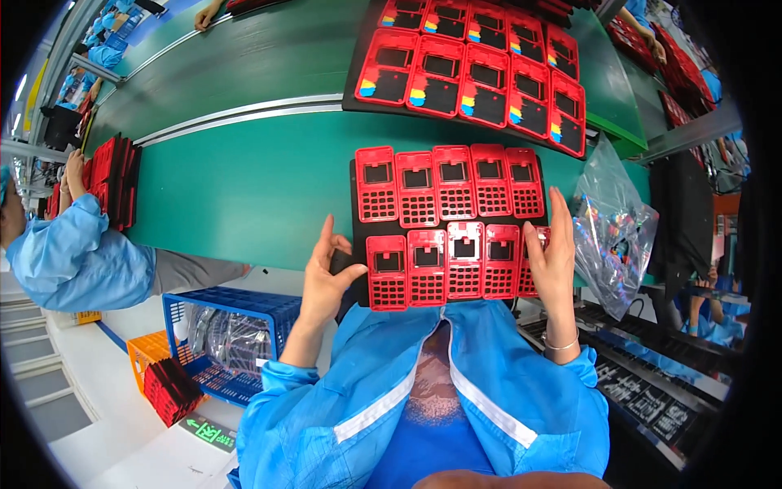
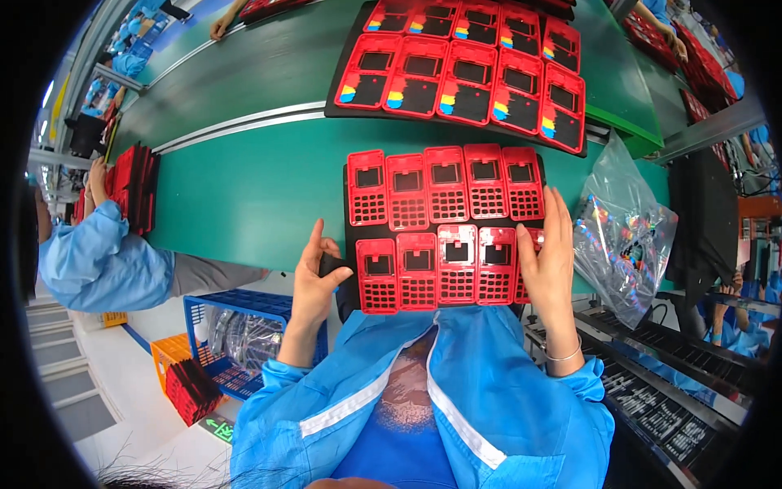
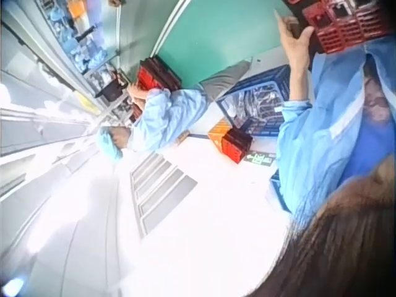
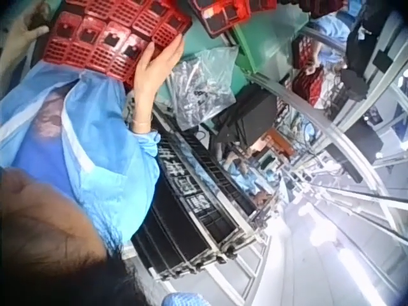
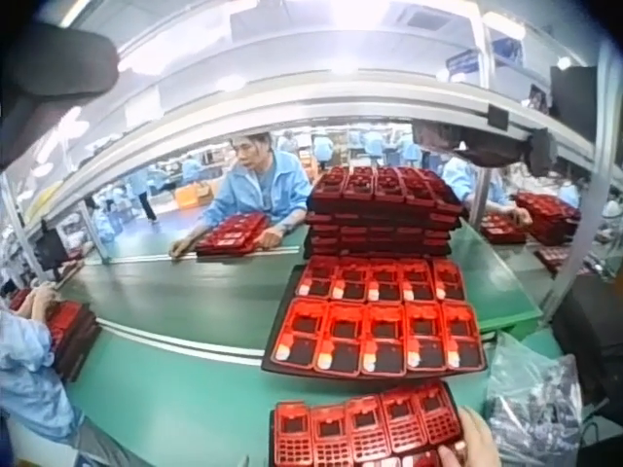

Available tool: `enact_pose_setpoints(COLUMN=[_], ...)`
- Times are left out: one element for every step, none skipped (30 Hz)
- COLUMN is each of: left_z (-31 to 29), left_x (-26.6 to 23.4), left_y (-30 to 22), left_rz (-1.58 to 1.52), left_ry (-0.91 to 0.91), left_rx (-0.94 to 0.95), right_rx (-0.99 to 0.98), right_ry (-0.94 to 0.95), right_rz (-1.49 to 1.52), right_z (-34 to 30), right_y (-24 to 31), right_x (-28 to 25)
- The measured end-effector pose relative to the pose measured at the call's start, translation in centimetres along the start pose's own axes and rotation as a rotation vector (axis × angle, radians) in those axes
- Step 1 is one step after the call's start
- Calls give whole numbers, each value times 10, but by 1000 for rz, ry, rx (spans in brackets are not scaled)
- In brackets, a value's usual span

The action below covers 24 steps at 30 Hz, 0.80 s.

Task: The person assembles buttons and components into electronic device housings by hand, taking them from trays and plastic bags and inserting them into the shells.

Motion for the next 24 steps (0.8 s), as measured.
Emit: enact_pose_setpoints(left_z=[-1,-1,0,1,2,3,4,4,4,4,3,3,2,0,0,0,1,1,4,8,12,15,19,21], left_x=[2,5,11,17,21,24,30,34,37,40,38,37,37,35,33,31,30,28,24,21,19,16,15,15], left_y=[-9,-14,-19,-25,-30,-30,-32,-33,-33,-34,-36,-38,-38,-37,-36,-34,-33,-31,-31,-33,-35,-39,-45,-46], left_rz=[-37,-60,-56,-160,-267,-207,-211,-223,-236,-279,-280,-374,-470,-466,-471,-431,-390,-350,-355,-235,-114,-118,-67,-16], left_ry=[-52,-56,-51,-62,-70,-99,-92,-113,-136,-131,-136,-118,-101,-84,-89,-90,-91,-90,-91,-53,-14,-17,30,78], left_rx=[93,126,124,153,184,218,223,235,248,247,246,197,150,134,134,124,114,105,104,144,183,181,150,118], right_rx=[-89,-156,-129,-130,-82,51,180,262,345,344,358,374,373,349,325,407,408,365,322,323,201,79,80,-50], right_ry=[-19,22,117,266,440,588,669,706,743,748,779,811,818,737,656,690,691,682,673,674,702,731,735,746], right_rz=[-10,66,187,363,512,715,944,977,1008,1008,1031,1053,1048,1048,1047,1127,1123,1112,1100,1095,1001,905,903,782], right_z=[4,9,8,10,10,6,2,0,1,4,7,10,11,16,21,21,19,17,16,19,23,26,28,30], right_y=[20,45,60,78,90,93,93,91,88,85,84,84,84,84,84,85,82,79,78,77,78,82,86,97], right_x=[6,14,28,48,70,97,120,141,155,160,165,168,168,165,161,161,164,167,169,168,164,161,159,155])
Point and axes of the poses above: each hand's wrist, its own z-axis towards the middle knuckle, its own x-axis out of the palm, y = z × x, the point moved 5 cm from there along z, towards the middle knuckle, and after that the axes turned 14 degrees about z, right-handed, at the moved point
